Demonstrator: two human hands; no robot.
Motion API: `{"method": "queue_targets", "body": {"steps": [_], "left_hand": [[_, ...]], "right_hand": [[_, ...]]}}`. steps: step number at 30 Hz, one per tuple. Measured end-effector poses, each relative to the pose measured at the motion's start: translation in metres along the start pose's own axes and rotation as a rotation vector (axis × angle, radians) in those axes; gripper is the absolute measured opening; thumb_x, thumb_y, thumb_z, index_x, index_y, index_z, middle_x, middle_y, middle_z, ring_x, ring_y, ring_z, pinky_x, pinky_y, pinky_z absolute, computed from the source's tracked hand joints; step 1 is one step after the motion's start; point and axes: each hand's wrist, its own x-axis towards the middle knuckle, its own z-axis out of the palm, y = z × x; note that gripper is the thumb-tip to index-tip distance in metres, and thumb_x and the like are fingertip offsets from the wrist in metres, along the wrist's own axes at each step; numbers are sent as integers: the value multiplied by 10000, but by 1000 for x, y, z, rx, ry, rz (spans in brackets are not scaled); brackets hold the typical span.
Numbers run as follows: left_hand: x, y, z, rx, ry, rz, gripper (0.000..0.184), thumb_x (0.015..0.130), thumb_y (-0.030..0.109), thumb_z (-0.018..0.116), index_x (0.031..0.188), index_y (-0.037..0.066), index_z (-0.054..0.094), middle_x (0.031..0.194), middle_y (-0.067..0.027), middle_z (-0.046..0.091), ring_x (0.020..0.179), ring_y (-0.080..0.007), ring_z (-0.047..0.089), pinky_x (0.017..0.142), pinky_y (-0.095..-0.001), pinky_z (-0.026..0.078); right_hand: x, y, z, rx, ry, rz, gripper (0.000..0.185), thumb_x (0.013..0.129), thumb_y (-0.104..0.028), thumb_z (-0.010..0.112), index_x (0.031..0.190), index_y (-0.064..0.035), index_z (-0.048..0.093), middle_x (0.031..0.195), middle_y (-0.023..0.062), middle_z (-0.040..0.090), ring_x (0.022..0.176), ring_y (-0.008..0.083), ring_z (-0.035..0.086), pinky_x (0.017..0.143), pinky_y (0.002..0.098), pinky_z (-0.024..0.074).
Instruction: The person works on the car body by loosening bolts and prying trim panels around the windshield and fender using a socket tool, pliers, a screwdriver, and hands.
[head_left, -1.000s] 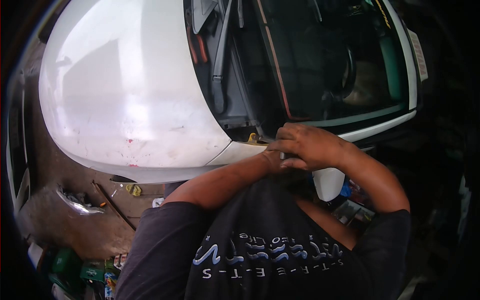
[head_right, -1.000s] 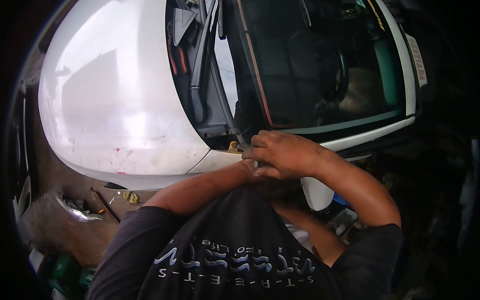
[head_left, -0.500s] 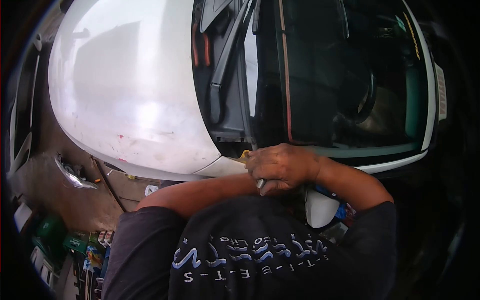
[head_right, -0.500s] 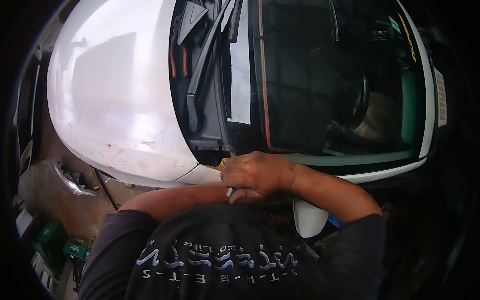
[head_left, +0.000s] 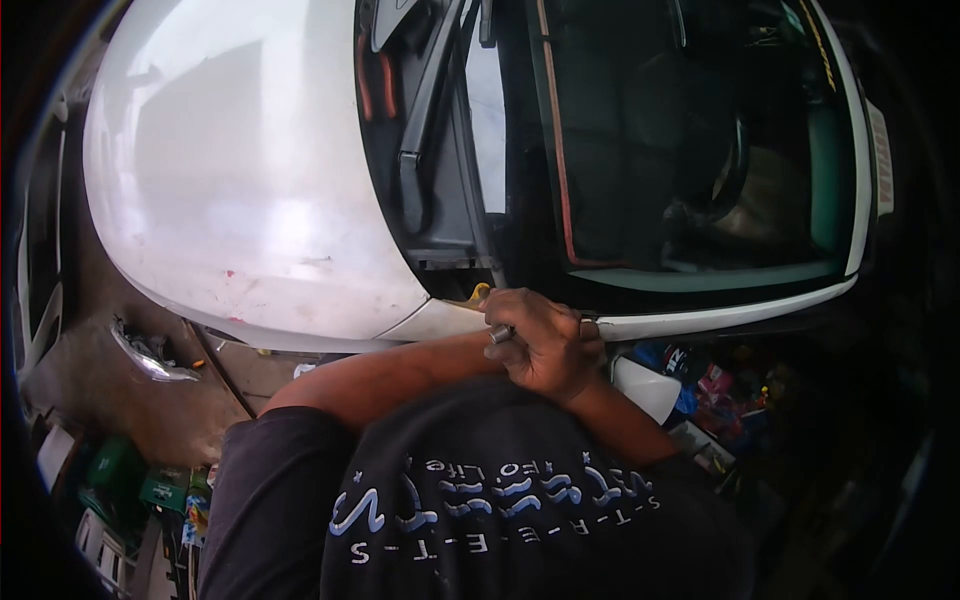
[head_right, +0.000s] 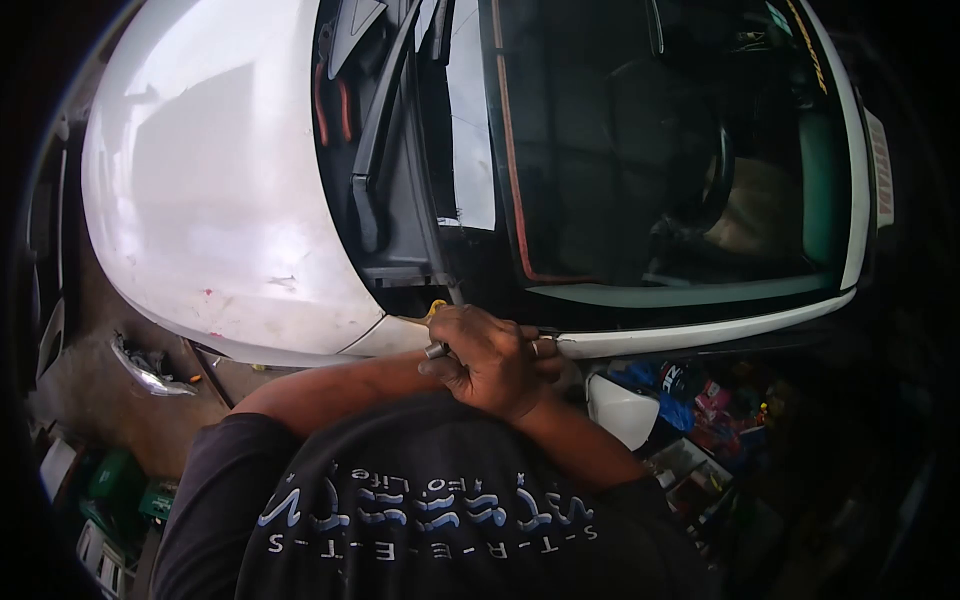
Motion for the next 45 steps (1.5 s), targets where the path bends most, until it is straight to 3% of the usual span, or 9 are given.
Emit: {"method": "queue_targets", "body": {"steps": [7,12,17,23,29,36,38,39,45], "left_hand": [[16,-2,10,-112,93,-103,278,961,236,596,1182,120,719,1306,-59,666,1234,-231,623,1057,-400,511],[16,-2,10,553,106,334,248,941,235,605,1133,143,730,1265,-16,675,1203,-189,636,1033,-373,520],[17,12,-11,494,74,286,244,946,204,626,1162,123,704,1158,-52,653,1154,-251,645,1005,-390,529],[-17,22,-61,80,306,-325,291,885,95,755,1145,12,656,1101,-182,650,1024,-394,657,897,-454,546],[-21,117,-73,-37,-56,-250,380,860,150,808,1178,-11,677,1116,-198,742,952,-356,731,867,-430,564],[-55,137,-109,-58,-84,-771,323,1052,212,650,1248,-39,702,891,-109,718,833,-171,638,760,-346,513],[-74,132,-131,75,-19,-884,372,1099,285,610,1264,-33,709,783,-23,646,697,-83,549,646,-297,453],[-72,136,-140,154,-12,-953,273,1064,174,614,1225,-20,718,942,-130,751,808,-191,687,766,-338,538],[-72,123,-148,158,67,-983,232,1048,151,620,1180,-13,718,737,-36,607,647,-97,578,614,-288,478]], "right_hand": [[21,-9,-34,611,-81,76,342,1095,-400,594,1013,-69,565,938,55,533,872,198,542,1060,545,504],[16,-47,-109,1036,369,22,444,1101,-538,557,1034,-100,531,873,10,405,788,142,436,734,351,446],[-58,-66,-146,977,460,50,455,1079,-526,602,1017,-78,551,827,16,423,738,134,438,670,319,420],[-152,-59,-120,1096,674,127,461,1064,-492,636,966,-47,565,750,12,423,685,127,423,624,322,361],[-139,-49,-23,1400,651,-64,406,1083,-410,617,922,-39,591,856,46,531,812,185,522,753,331,420],[-157,-57,-37,442,543,152,258,1009,-135,687,1237,-21,646,1165,166,665,1230,334,644,1033,458,524],[-185,-31,-26,533,419,405,283,1013,-170,695,1253,-28,647,1174,162,670,1212,341,660,1019,452,534],[-196,-21,-19,610,262,646,309,1018,-205,702,1270,-35,648,1182,157,674,1194,347,676,1005,446,543],[-219,17,18,348,29,662,301,1036,-294,684,1232,-66,703,1131,191,753,1075,366,737,949,469,563]]}}
